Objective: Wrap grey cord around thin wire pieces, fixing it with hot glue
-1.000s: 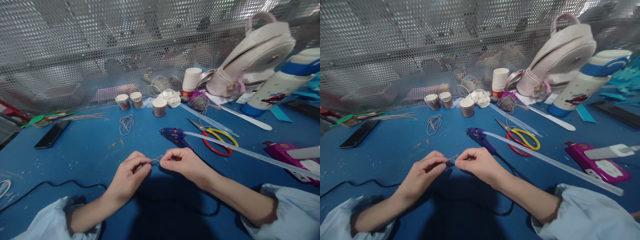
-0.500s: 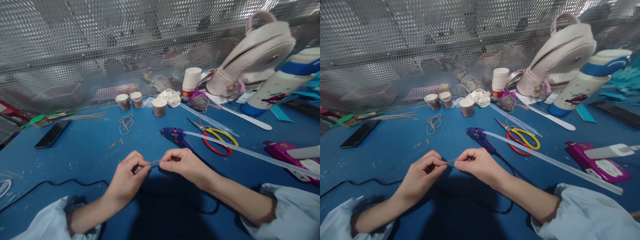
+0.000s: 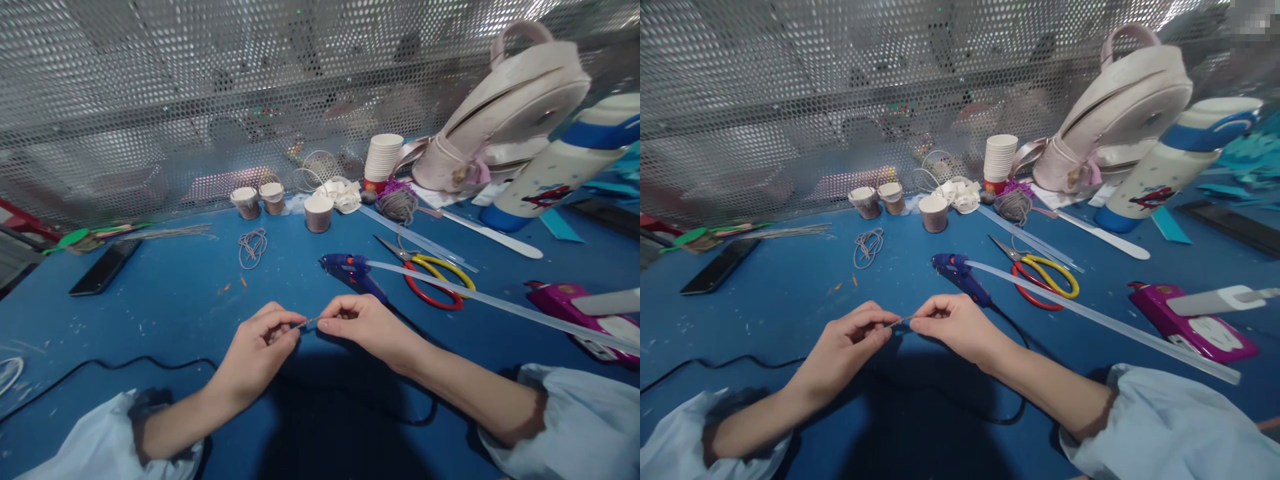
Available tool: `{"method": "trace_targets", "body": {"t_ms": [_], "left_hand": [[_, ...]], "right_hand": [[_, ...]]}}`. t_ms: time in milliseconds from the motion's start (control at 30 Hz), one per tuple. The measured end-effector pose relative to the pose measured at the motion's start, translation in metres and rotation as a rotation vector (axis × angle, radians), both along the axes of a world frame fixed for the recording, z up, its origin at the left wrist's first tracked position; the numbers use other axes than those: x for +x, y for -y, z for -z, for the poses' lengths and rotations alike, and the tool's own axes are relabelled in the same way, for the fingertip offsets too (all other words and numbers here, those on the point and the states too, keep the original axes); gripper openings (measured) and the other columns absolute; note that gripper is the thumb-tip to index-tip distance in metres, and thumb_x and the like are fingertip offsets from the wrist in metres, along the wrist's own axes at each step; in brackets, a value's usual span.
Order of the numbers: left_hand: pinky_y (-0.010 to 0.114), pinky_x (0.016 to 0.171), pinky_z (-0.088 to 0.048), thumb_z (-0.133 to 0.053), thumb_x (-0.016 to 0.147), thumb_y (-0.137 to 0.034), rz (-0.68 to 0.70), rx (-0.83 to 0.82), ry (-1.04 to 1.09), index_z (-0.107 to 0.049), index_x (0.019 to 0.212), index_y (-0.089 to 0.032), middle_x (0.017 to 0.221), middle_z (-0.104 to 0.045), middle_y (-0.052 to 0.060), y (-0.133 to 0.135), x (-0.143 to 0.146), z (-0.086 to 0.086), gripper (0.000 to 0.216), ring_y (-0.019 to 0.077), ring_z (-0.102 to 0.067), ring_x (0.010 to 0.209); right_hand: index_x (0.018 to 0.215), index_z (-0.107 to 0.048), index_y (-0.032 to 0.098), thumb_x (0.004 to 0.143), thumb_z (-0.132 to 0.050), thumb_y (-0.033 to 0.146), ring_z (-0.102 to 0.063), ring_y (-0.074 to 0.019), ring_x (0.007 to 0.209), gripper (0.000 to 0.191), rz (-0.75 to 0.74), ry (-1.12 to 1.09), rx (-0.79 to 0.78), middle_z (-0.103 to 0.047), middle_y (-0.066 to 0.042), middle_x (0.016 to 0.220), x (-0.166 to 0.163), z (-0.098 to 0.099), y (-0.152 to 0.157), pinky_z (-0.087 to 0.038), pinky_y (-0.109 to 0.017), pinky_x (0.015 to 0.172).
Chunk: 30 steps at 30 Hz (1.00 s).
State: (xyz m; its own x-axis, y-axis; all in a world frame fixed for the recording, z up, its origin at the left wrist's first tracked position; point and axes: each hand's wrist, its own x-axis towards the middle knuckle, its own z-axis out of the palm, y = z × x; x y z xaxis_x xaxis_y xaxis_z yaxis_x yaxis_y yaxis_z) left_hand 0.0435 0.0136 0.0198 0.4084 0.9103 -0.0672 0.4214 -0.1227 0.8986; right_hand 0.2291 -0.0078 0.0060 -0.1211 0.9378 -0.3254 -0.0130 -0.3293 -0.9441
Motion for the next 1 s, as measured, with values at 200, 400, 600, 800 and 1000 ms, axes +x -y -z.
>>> {"method": "trace_targets", "body": {"t_ms": [200,400,600,800,1000], "left_hand": [[0.023,0.057,-0.037,-0.054,0.078,-0.025,0.045,0.038,-0.008,-0.071,0.078,-0.019,0.072,-0.052,0.001,-0.0005,-0.0011,0.0,0.018,0.0112,-0.048,0.063],[0.023,0.051,-0.038,-0.057,0.076,-0.03,0.024,-0.155,0.064,-0.065,0.079,-0.017,0.072,-0.054,0.0,0.0023,0.0012,-0.0008,0.015,0.01,-0.048,0.055],[0.019,0.045,-0.026,-0.064,0.072,-0.031,-0.031,-0.348,0.119,-0.061,0.079,-0.016,0.049,-0.039,-0.008,0.002,0.003,0.0004,0.017,0.0065,-0.035,0.046],[0.02,0.045,-0.022,-0.065,0.072,-0.037,-0.09,-0.363,0.168,-0.062,0.074,-0.016,0.053,-0.042,-0.007,0.0017,0.0043,-0.0029,0.022,0.0062,-0.03,0.049],[0.021,0.044,-0.017,-0.063,0.073,-0.039,-0.099,-0.436,0.239,-0.064,0.081,-0.017,0.052,-0.04,-0.007,0.001,0.0035,-0.0004,0.024,0.0059,-0.028,0.046]], "right_hand": [[0.068,-0.067,0.016,0.064,-0.072,0.03,-0.044,-0.0077,0.053,0.015,-0.011,0.04,0.019,-0.056,0.004,0.057,-0.0015,0.0004,-0.0014,-0.032,-0.023,0.052],[0.068,-0.066,0.016,0.064,-0.072,0.029,-0.046,-0.0078,0.055,0.014,-0.01,0.01,0.015,-0.058,0.004,0.059,-0.0024,0.0,0.0003,-0.034,-0.022,0.054],[0.07,-0.068,0.017,0.066,-0.071,0.028,-0.05,-0.0087,0.06,0.012,-0.021,0.009,0.032,-0.061,0.002,0.064,-0.0034,0.0008,0.0017,-0.037,-0.022,0.059],[0.071,-0.068,0.016,0.067,-0.07,0.032,-0.05,-0.0093,0.06,0.016,-0.028,0.029,0.047,-0.06,0.002,0.065,-0.0043,-0.0007,0.0028,-0.038,-0.023,0.059],[0.073,-0.068,0.016,0.068,-0.069,0.032,-0.048,-0.0092,0.059,0.017,-0.037,0.058,0.045,-0.058,0.002,0.064,-0.004,-0.0042,0.0039,-0.037,-0.023,0.057]]}}
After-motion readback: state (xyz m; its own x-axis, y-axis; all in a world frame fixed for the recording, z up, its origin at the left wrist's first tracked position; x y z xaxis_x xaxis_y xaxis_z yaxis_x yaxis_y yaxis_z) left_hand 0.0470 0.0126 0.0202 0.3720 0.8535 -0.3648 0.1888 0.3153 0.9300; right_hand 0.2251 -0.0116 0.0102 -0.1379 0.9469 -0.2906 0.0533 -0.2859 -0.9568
